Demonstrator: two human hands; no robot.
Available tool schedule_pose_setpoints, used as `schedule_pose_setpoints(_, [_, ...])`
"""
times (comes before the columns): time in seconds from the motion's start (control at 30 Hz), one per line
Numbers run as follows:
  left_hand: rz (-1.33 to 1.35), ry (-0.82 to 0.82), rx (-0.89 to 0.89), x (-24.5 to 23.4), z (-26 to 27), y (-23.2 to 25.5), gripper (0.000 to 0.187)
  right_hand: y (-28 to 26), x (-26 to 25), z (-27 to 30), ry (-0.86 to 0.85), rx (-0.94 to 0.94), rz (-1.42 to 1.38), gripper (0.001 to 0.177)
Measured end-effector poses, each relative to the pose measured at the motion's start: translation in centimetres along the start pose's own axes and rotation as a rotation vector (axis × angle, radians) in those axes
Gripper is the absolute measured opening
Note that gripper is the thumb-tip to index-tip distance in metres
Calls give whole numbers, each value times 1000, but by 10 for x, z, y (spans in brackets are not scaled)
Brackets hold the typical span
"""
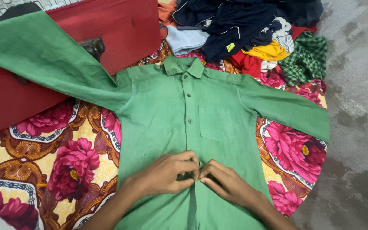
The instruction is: The person folds a green long-sleeved shirt on a bed. They button the shirt, smooth the fabric, fold each sleeve inward, and then fold the shirt in half lengthwise before folding it again to create a compact bundle.
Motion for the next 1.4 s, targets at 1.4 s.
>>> schedule_pose_setpoints(1.4, [-313, 305, 2, -86, -28, -22, 31, -3, -30, -47, 101, -32, -100, 15])
Point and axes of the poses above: each hand's wrist, its own z-axis away from the middle knuckle, its own x-axis out of the palm, y = z × x, the point moved 9 cm from there along -z, towards the middle knuckle, and after that the axes turned 10 degrees about y, right-handed, at the moved point
